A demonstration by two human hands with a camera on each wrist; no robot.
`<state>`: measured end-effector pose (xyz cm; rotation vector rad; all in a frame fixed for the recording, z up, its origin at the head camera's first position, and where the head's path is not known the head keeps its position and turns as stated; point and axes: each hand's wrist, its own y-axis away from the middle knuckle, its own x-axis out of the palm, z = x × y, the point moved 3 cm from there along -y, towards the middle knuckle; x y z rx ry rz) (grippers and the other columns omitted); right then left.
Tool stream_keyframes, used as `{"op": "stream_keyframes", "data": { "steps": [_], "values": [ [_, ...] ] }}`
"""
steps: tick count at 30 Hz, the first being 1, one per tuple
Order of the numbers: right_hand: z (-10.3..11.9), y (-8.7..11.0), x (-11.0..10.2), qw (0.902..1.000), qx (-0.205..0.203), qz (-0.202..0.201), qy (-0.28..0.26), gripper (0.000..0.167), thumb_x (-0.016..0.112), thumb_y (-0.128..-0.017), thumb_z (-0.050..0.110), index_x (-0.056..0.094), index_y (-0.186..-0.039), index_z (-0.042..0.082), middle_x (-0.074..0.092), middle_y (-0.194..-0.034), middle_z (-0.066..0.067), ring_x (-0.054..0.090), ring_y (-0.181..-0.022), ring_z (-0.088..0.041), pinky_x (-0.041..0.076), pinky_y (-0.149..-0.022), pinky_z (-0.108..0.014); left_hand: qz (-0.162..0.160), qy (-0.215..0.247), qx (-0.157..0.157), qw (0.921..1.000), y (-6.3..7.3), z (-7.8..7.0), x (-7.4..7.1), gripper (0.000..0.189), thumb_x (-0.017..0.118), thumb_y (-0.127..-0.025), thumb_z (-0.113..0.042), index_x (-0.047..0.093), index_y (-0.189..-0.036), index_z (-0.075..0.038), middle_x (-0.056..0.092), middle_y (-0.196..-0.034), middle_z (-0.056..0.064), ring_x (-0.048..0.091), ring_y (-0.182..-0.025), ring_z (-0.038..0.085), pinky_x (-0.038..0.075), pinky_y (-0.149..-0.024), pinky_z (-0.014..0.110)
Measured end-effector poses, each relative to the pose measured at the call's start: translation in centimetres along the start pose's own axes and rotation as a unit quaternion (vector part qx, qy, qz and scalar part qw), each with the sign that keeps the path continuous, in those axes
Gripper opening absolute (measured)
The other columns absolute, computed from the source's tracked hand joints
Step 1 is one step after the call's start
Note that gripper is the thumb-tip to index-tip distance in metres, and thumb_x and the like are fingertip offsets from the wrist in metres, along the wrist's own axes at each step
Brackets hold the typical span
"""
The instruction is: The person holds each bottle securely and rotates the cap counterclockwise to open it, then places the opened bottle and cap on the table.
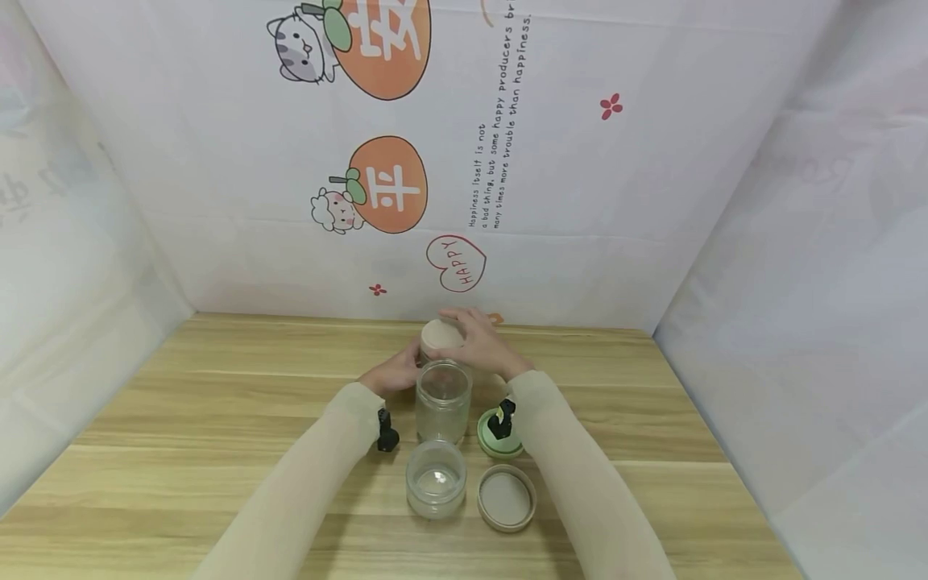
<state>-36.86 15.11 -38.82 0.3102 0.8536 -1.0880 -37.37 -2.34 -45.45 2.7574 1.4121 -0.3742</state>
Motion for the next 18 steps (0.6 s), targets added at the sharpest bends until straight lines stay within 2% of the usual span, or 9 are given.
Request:
{"op": "stream_keyframes", "data": {
  "steps": [4, 11, 18],
  "values": [
    [-0.38, -0.02, -0.01, 0.9994, -0.001, 0.009, -0.033, 0.076, 0.080, -0.084, 0.040, 0.046, -0.149, 0.019, 0.041, -0.149, -0.007, 0.042, -0.127, -0.027, 0.044, -0.099, -0.053, -0.001, 0.003, 0.002, 1.0000, -0.01, -0.06, 0.05, 0.087, 0.072, -0.092, -0.009, 0.014, -0.157, -0.006, 0.023, -0.159, 0.017, 0.023, -0.145, 0.032, 0.019, -0.118, 0.053],
    [-0.51, 0.10, 0.01, 0.9965, 0.002, 0.035, -0.076, 0.076, 0.076, -0.087, 0.033, 0.040, -0.152, 0.015, 0.038, -0.153, -0.008, 0.047, -0.124, -0.029, 0.044, -0.098, -0.050, -0.008, 0.027, -0.036, 0.9990, 0.04, 0.18, 0.17, 0.092, 0.073, -0.091, -0.012, 0.010, -0.158, -0.009, 0.022, -0.160, 0.017, 0.024, -0.145, 0.032, 0.023, -0.117, 0.052],
    [0.15, 0.25, -0.28, 0.9915, 0.005, 0.063, -0.113, 0.077, 0.074, -0.088, 0.020, 0.036, -0.155, 0.013, 0.032, -0.157, -0.012, 0.040, -0.132, -0.033, 0.038, -0.104, -0.056, -0.005, 0.020, -0.028, 0.9994, 0.17, -0.28, 0.27, 0.088, 0.073, -0.092, -0.010, 0.013, -0.157, -0.007, 0.025, -0.159, 0.017, 0.025, -0.145, 0.032, 0.022, -0.117, 0.051]
  ]
}}
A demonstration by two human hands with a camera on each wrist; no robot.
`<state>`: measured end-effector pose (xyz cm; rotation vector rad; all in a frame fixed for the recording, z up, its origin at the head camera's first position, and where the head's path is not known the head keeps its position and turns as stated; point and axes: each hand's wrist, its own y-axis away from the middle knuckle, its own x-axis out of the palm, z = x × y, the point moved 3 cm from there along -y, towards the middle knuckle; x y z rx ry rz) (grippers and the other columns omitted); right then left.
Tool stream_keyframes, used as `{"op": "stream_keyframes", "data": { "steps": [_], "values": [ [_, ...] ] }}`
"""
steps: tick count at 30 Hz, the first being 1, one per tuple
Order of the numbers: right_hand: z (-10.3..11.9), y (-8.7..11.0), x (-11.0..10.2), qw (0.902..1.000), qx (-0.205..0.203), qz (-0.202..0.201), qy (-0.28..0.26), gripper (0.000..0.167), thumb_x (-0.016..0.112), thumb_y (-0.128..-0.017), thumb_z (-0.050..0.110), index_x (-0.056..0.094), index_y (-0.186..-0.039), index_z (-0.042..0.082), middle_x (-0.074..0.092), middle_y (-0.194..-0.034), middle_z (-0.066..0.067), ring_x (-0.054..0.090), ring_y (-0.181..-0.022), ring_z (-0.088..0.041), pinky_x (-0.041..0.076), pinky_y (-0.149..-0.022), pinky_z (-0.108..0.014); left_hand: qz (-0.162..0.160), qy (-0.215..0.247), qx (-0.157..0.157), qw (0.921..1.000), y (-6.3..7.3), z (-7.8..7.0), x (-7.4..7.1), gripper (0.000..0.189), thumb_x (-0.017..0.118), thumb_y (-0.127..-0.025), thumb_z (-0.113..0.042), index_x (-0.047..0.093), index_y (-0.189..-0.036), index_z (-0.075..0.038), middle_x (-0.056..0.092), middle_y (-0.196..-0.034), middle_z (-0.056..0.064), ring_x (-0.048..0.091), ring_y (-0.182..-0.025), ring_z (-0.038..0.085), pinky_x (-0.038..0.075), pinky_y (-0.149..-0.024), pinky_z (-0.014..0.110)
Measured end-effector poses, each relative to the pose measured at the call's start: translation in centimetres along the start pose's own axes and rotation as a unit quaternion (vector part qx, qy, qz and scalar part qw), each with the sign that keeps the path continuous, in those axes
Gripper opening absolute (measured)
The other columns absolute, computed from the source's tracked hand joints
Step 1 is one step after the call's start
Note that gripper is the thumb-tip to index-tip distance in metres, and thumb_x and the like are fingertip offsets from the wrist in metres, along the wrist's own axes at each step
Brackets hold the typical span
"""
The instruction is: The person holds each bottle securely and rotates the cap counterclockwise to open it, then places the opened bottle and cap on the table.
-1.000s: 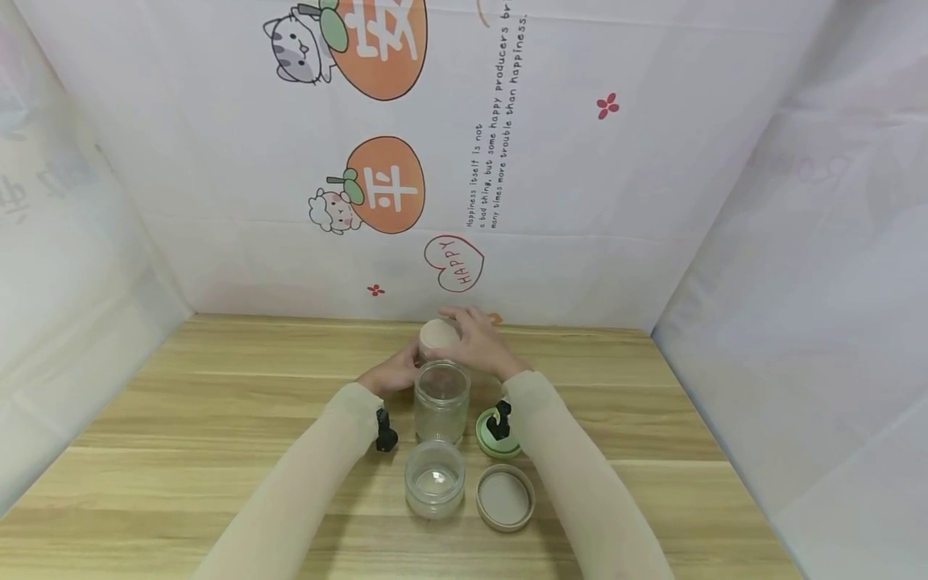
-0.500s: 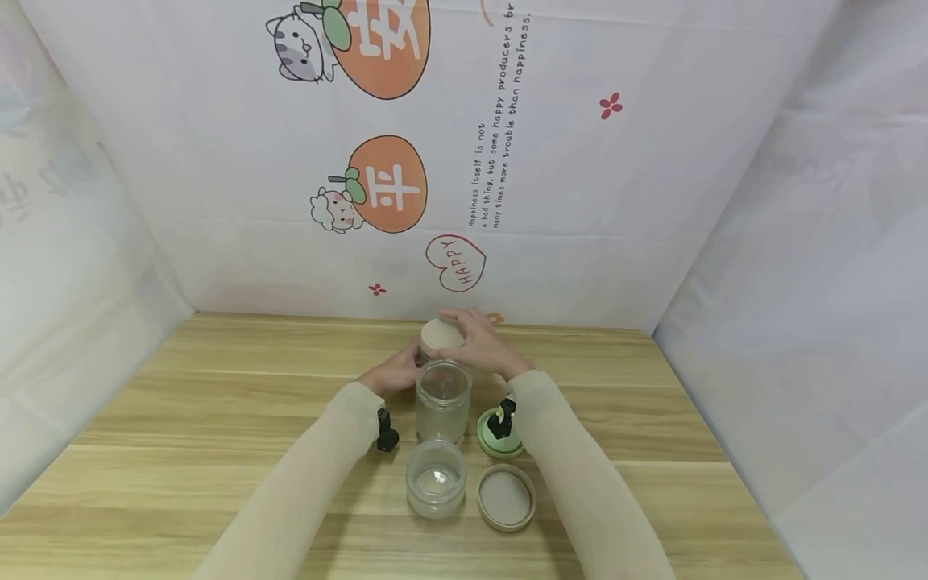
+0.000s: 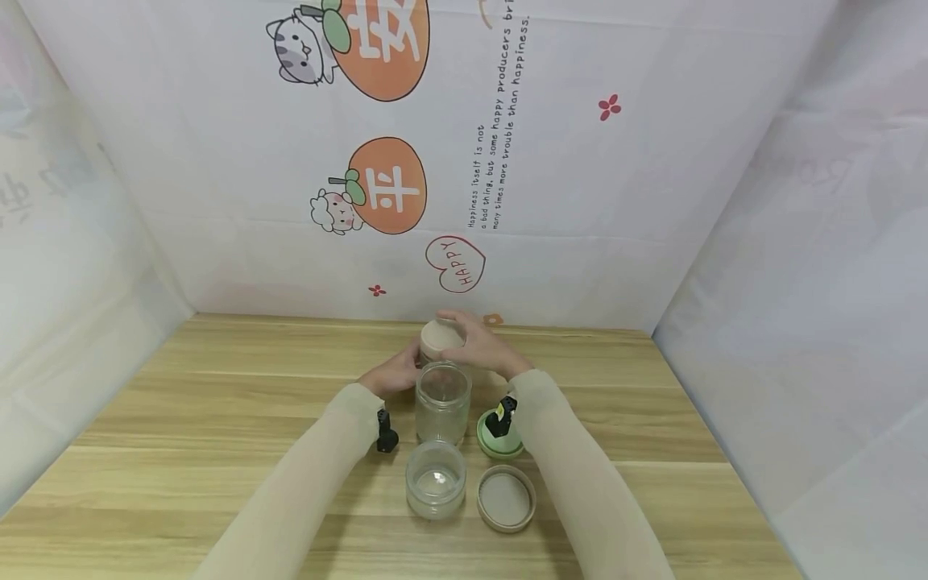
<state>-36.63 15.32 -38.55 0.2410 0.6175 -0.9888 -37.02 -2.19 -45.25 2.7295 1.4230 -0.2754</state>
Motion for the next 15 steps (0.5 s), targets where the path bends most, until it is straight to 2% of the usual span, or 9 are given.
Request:
{"op": "stream_keyframes", "data": {
  "steps": [9, 15],
  "values": [
    [-0.54, -0.14, 0.28, 0.9991, 0.032, -0.021, 0.016, 0.087, 0.079, -0.083, 0.049, 0.037, -0.155, 0.023, 0.034, -0.157, -0.005, 0.043, -0.132, -0.029, 0.039, -0.105, -0.056, 0.002, -0.007, 0.023, 0.9997, 0.10, -0.10, -0.01, 0.085, 0.069, -0.094, -0.006, 0.014, -0.158, -0.005, 0.022, -0.160, 0.018, 0.022, -0.146, 0.033, 0.017, -0.118, 0.052],
    [0.09, -0.47, 0.36, 0.9952, 0.021, -0.038, 0.087, 0.095, 0.078, -0.080, 0.057, 0.037, -0.154, 0.015, 0.033, -0.157, -0.010, 0.037, -0.135, -0.030, 0.040, -0.104, -0.056, -0.009, -0.032, 0.005, 0.9994, 0.25, 0.02, -0.16, 0.090, 0.069, -0.094, -0.008, 0.007, -0.159, -0.006, 0.020, -0.161, 0.020, 0.023, -0.146, 0.035, 0.022, -0.117, 0.053]
  ]
}}
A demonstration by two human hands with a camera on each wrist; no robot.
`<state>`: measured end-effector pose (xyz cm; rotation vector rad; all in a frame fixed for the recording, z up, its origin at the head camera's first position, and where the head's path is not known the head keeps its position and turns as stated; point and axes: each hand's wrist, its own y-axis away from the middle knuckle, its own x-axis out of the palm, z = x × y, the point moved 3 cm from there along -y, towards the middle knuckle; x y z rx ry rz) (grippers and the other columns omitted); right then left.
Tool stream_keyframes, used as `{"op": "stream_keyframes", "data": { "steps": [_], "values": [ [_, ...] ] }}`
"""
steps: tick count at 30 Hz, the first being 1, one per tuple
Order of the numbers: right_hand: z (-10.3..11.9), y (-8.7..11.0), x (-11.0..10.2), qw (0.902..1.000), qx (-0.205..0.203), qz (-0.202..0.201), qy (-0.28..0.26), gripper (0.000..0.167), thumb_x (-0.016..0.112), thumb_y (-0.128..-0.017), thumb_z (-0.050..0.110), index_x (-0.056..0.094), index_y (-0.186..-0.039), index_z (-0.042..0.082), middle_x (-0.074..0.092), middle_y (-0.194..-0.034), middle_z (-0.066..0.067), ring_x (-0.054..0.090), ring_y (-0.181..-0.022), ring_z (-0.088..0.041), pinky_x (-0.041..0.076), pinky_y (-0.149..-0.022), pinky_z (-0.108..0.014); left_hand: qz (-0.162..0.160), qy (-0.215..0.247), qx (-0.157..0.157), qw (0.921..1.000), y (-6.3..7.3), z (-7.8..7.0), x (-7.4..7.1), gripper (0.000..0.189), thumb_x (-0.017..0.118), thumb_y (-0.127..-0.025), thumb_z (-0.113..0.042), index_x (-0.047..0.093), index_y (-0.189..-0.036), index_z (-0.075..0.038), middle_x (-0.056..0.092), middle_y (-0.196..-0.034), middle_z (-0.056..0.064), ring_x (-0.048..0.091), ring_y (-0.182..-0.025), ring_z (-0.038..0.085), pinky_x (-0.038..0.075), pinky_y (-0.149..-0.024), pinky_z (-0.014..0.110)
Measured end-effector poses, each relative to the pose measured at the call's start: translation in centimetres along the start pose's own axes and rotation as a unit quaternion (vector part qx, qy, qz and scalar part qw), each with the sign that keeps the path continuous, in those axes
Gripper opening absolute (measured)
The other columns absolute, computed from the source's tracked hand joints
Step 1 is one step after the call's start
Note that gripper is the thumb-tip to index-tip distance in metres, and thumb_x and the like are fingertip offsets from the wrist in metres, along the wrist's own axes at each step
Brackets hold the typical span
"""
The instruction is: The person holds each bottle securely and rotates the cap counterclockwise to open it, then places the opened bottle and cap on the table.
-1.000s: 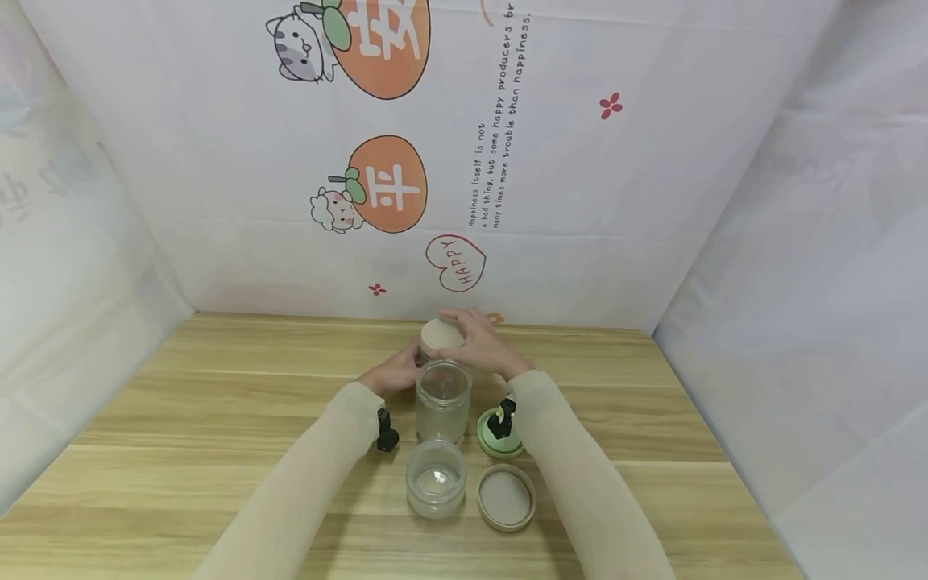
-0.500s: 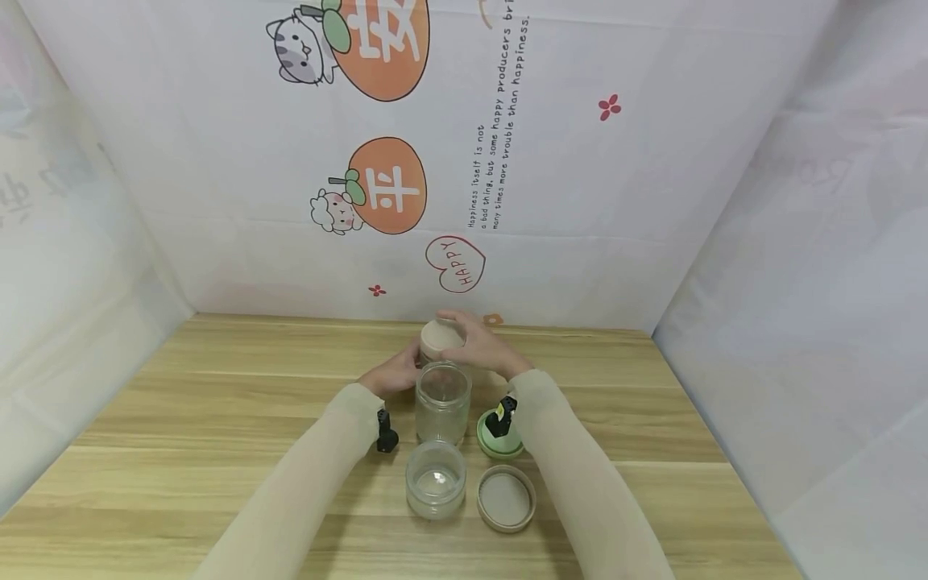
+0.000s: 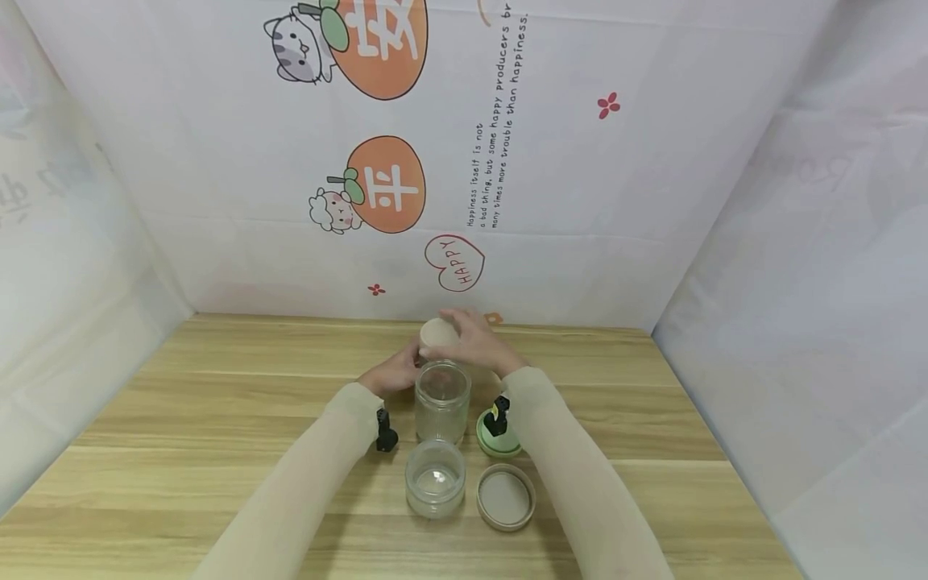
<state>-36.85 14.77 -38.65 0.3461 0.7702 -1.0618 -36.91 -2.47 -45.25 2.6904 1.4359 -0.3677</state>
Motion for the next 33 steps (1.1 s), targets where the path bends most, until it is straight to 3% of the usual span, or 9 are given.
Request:
{"op": "stream_keyframes", "data": {
  "steps": [8, 12, 19, 25, 33],
  "values": [
    [0.88, -0.58, -0.22, 0.9901, -0.005, -0.028, 0.137, 0.097, 0.078, -0.075, 0.065, 0.045, -0.150, 0.012, 0.043, -0.146, -0.014, 0.041, -0.123, -0.030, 0.041, -0.095, -0.050, 0.011, 0.008, 0.022, 0.9997, -0.13, 0.03, 0.00, 0.095, 0.070, -0.092, -0.003, 0.004, -0.160, -0.007, 0.016, -0.163, 0.020, 0.022, -0.147, 0.036, 0.025, -0.116, 0.052],
    [1.04, -0.57, -0.18, 0.9853, -0.001, -0.031, 0.168, 0.100, 0.077, -0.073, 0.068, 0.046, -0.149, 0.011, 0.045, -0.142, -0.014, 0.043, -0.120, -0.030, 0.042, -0.093, -0.048, 0.009, 0.013, 0.014, 0.9998, -0.05, -0.06, 0.10, 0.094, 0.069, -0.091, -0.001, 0.005, -0.159, -0.006, 0.016, -0.163, 0.019, 0.020, -0.148, 0.035, 0.022, -0.117, 0.052],
    [1.07, -0.39, -0.24, 0.9852, 0.008, -0.032, 0.168, 0.099, 0.078, -0.074, 0.067, 0.046, -0.150, 0.012, 0.045, -0.139, -0.016, 0.043, -0.116, -0.032, 0.047, -0.088, -0.047, -0.002, 0.008, -0.007, 0.9999, 0.01, -0.09, 0.06, 0.091, 0.070, -0.091, -0.001, 0.009, -0.159, -0.009, 0.022, -0.161, 0.018, 0.024, -0.146, 0.033, 0.023, -0.117, 0.051],
    [0.90, -0.28, -0.33, 0.9885, -0.011, -0.029, 0.148, 0.096, 0.081, -0.076, 0.059, 0.046, -0.149, 0.008, 0.044, -0.142, -0.019, 0.042, -0.119, -0.033, 0.047, -0.092, -0.050, -0.004, 0.003, -0.004, 1.0000, 0.00, -0.10, 0.07, 0.090, 0.071, -0.091, -0.003, 0.011, -0.158, -0.006, 0.026, -0.158, 0.021, 0.028, -0.144, 0.036, 0.026, -0.116, 0.052],
    [0.65, -0.17, -0.35, 0.9939, -0.033, -0.013, 0.105, 0.087, 0.082, -0.080, 0.046, 0.045, -0.150, 0.010, 0.043, -0.146, -0.015, 0.039, -0.128, -0.031, 0.043, -0.099, -0.053, -0.007, -0.009, -0.008, 0.9999, -0.01, -0.02, 0.14, 0.090, 0.071, -0.093, -0.010, 0.011, -0.159, -0.009, 0.022, -0.161, 0.018, 0.022, -0.147, 0.034, 0.019, -0.117, 0.054]
  ]
}}
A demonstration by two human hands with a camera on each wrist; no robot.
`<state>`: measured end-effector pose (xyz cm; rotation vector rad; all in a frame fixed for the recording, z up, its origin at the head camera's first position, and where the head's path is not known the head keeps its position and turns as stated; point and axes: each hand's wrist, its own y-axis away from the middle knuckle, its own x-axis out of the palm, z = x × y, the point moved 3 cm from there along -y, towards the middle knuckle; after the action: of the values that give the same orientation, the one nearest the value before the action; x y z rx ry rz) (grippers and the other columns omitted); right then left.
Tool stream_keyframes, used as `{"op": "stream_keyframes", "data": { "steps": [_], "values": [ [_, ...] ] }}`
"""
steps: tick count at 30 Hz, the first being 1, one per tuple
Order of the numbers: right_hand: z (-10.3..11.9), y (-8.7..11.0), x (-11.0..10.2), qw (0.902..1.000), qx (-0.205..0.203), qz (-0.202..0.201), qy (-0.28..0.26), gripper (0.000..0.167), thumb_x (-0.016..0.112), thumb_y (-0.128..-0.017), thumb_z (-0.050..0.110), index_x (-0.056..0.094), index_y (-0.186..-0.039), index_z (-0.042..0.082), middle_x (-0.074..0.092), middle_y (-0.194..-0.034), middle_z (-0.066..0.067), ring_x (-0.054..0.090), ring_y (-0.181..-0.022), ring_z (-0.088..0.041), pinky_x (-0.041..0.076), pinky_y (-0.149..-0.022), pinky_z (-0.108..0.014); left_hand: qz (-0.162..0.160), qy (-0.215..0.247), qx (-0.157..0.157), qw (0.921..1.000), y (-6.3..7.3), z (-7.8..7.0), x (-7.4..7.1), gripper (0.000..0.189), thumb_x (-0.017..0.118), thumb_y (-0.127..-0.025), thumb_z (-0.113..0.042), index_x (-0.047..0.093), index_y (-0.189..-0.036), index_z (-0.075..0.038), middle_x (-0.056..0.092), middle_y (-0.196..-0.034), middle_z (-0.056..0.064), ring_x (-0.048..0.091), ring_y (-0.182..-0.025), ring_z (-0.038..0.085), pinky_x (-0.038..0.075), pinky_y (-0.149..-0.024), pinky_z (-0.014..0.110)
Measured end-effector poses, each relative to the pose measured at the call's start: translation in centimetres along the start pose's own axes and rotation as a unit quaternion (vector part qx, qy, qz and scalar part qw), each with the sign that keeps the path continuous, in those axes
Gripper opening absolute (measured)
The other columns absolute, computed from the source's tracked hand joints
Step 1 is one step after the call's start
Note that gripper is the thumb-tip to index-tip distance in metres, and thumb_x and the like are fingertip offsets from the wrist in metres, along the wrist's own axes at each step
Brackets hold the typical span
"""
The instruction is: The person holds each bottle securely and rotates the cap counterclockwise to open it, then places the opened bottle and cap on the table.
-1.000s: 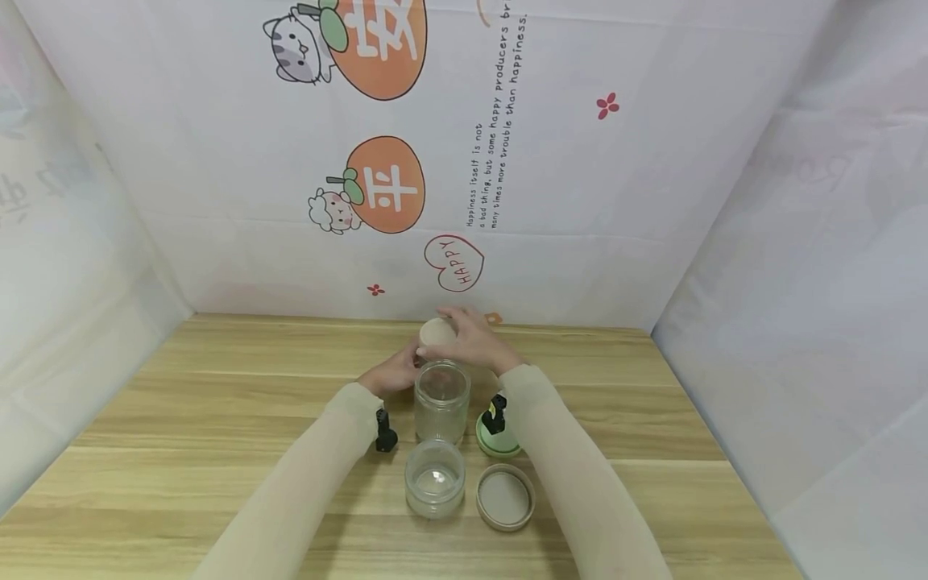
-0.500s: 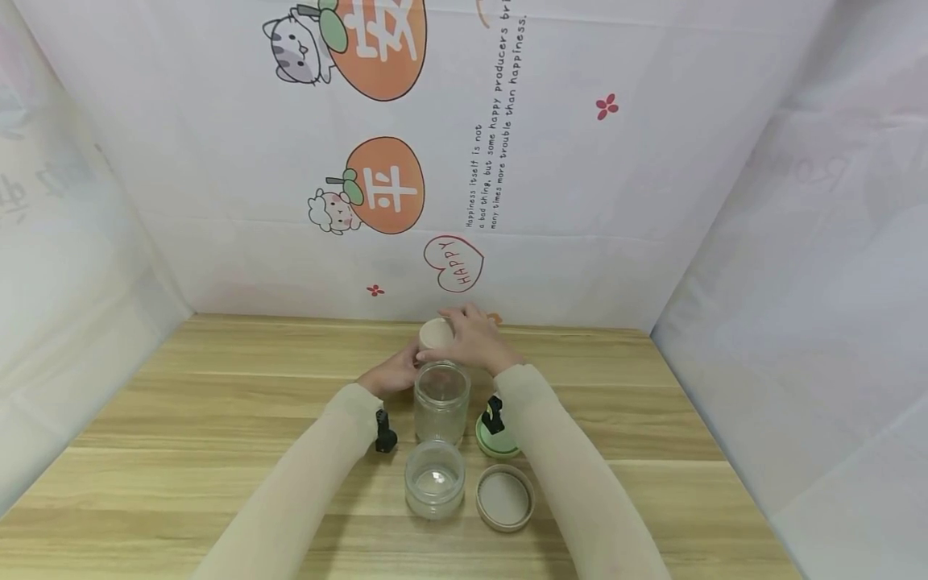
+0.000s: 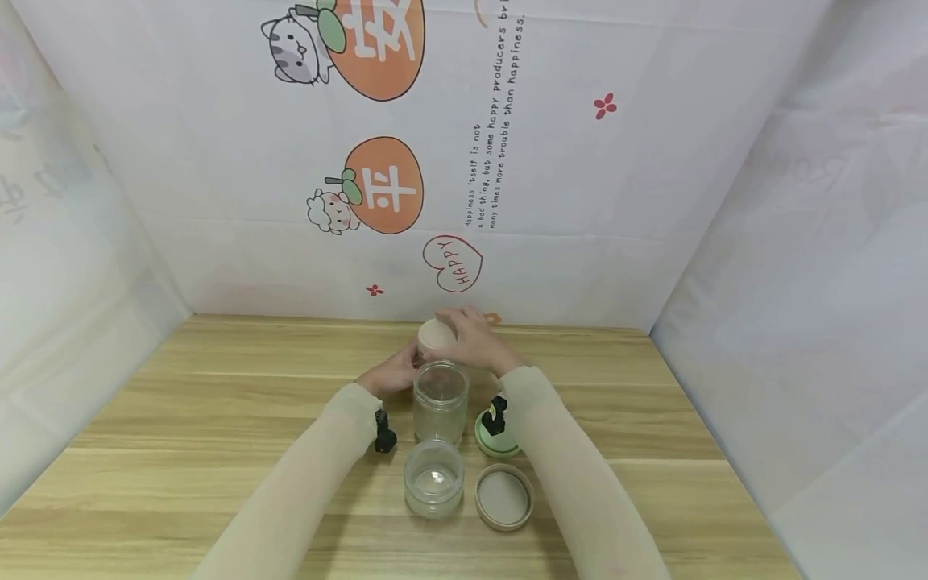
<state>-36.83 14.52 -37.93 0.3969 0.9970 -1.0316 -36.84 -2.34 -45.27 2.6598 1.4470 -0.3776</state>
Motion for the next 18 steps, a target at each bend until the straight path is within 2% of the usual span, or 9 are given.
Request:
{"op": "stream_keyframes", "data": {
  "steps": [5, 11, 18],
  "values": [
    [0.10, 0.00, 0.06, 0.9997, -0.010, -0.001, -0.022, 0.083, 0.084, -0.081, 0.039, 0.046, -0.149, 0.011, 0.044, -0.144, -0.015, 0.041, -0.128, -0.030, 0.043, -0.100, -0.053, 0.006, 0.013, -0.001, 0.9999, -0.07, 0.02, -0.01, 0.090, 0.071, -0.093, -0.012, 0.009, -0.159, -0.008, 0.021, -0.161, 0.018, 0.022, -0.146, 0.034, 0.020, -0.117, 0.056],
    [-0.23, -0.09, 0.19, 0.9982, -0.013, 0.008, -0.058, 0.081, 0.083, -0.082, 0.031, 0.045, -0.150, 0.011, 0.043, -0.146, -0.014, 0.043, -0.126, -0.029, 0.042, -0.101, -0.052, 0.010, 0.019, -0.003, 0.9998, -0.11, 0.02, 0.08, 0.091, 0.073, -0.092, -0.012, 0.011, -0.159, -0.006, 0.025, -0.159, 0.018, 0.026, -0.144, 0.032, 0.025, -0.116, 0.052],
    [-0.62, -0.19, 0.51, 0.9966, -0.002, 0.022, -0.080, 0.091, 0.085, -0.080, 0.042, 0.039, -0.153, 0.012, 0.036, -0.154, -0.011, 0.040, -0.133, -0.028, 0.040, -0.106, -0.050, 0.009, 0.021, -0.003, 0.9997, -0.26, 0.31, 0.03, 0.092, 0.073, -0.092, -0.012, 0.011, -0.159, -0.008, 0.024, -0.160, 0.015, 0.026, -0.145, 0.030, 0.026, -0.116, 0.052]
  ]
}}
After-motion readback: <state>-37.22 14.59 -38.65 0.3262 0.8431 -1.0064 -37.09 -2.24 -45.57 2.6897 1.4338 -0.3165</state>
